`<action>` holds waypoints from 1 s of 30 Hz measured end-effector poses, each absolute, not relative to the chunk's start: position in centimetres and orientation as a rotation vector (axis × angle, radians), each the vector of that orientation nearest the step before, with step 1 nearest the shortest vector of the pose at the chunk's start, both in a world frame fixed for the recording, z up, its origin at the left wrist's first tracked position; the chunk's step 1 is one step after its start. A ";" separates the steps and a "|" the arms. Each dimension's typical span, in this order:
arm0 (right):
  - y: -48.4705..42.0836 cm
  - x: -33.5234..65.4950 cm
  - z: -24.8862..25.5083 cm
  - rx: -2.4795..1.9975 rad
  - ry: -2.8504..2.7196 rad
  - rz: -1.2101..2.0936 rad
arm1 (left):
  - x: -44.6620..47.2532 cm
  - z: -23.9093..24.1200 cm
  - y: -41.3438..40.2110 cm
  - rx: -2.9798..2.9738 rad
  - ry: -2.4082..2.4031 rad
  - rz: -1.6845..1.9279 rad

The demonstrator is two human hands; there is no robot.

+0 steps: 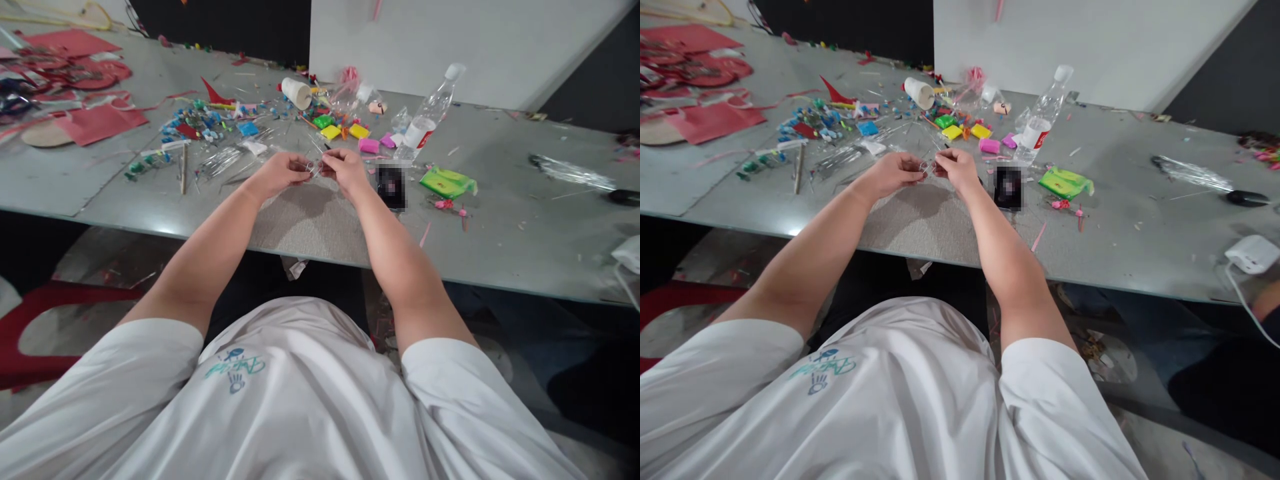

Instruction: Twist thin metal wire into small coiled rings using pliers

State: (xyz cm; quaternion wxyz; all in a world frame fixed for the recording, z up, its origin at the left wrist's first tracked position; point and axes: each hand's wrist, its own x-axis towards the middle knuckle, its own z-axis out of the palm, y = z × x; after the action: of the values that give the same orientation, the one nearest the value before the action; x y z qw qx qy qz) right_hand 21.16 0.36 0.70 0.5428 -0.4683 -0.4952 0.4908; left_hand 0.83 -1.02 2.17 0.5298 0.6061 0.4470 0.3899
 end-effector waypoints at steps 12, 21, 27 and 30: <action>0.1 20.7 0.7 -1.111 -1.204 1.238 | 1.0 2.3 -1.0 1.505 1.068 0.953; -0.8 20.2 1.2 -1.130 -1.172 1.247 | 0.9 2.1 -0.8 1.519 1.059 0.939; -0.6 20.4 1.3 -1.123 -1.136 1.242 | 0.9 2.1 -1.0 1.438 1.059 0.894; -0.4 20.5 1.2 -1.113 -1.120 1.247 | 0.9 1.8 -0.7 1.410 1.050 0.880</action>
State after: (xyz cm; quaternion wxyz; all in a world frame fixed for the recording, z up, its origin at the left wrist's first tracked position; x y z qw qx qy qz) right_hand 20.48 -0.39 1.22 0.5353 -0.4672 -0.4700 0.5237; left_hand 0.89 -0.75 1.83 0.5546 0.5967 0.4444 0.3727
